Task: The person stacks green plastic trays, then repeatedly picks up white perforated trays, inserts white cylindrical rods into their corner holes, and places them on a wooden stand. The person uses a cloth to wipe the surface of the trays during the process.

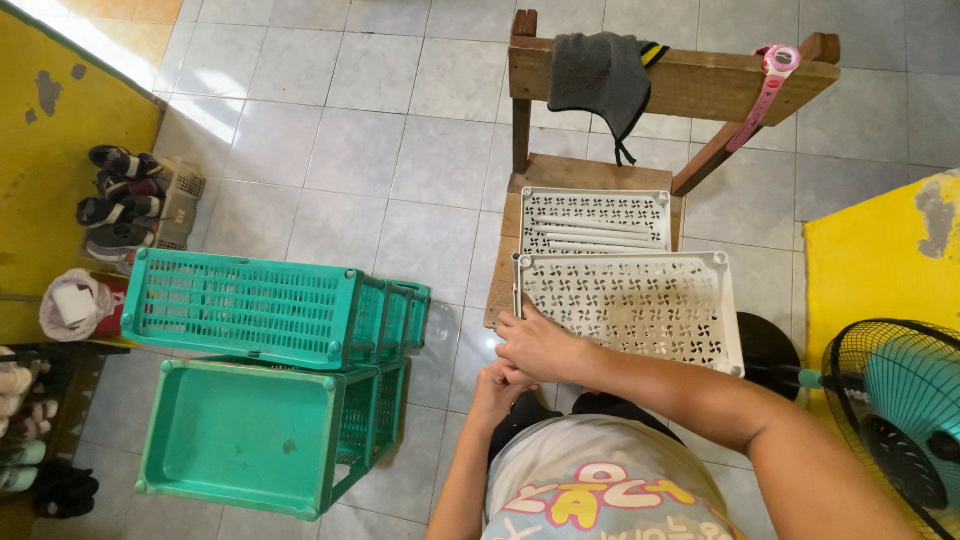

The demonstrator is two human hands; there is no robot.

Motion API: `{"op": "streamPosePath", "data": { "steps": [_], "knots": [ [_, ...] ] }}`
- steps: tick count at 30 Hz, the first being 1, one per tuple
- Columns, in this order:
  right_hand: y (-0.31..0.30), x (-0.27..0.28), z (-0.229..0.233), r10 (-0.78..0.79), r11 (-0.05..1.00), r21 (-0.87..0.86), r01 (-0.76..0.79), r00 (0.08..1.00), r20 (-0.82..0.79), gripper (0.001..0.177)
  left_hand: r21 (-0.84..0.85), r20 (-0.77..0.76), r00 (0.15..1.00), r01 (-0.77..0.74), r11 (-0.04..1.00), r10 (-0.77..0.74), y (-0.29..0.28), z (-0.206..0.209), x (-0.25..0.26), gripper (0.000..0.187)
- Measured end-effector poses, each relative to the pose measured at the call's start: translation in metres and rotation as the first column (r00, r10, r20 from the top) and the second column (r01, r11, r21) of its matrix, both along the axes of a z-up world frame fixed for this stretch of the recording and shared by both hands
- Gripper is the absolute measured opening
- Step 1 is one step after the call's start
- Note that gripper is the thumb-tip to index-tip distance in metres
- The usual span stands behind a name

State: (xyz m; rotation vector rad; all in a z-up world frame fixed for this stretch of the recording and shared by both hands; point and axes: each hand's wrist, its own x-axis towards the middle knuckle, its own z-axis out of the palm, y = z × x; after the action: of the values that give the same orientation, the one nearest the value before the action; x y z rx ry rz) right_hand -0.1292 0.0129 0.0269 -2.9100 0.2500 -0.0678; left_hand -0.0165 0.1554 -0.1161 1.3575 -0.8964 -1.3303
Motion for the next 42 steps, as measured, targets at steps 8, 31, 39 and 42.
{"op": "streamPosePath", "data": {
  "steps": [8, 31, 39, 42],
  "knots": [
    [-0.015, 0.01, 0.021, -0.07, 0.996, 0.047, 0.076, 0.99, -0.124, 0.052, -0.015, 0.08, 0.994, 0.082, 0.997, -0.081, -0.022, 0.046, 0.011, 0.008],
    [-0.026, 0.016, 0.02, -0.02, 0.996, 0.085, 0.034, 0.985, -0.171, 0.042, -0.1, 0.538, 0.839, 0.158, 0.982, -0.081, -0.027, 0.071, 0.037, 0.027],
    [-0.017, -0.037, 0.043, -0.333, 0.922, 0.316, 0.224, 0.874, 0.353, 0.039, 0.011, 0.472, 0.876, 0.104, 0.994, -0.097, -0.041, 0.126, 0.045, 0.037],
    [-0.035, -0.105, 0.041, -0.707, 0.671, 0.589, 0.451, 0.627, 0.326, 0.03, -0.076, 0.757, 0.647, -0.055, 0.996, 0.094, -0.049, 0.18, 0.046, 0.037]
  ]
}}
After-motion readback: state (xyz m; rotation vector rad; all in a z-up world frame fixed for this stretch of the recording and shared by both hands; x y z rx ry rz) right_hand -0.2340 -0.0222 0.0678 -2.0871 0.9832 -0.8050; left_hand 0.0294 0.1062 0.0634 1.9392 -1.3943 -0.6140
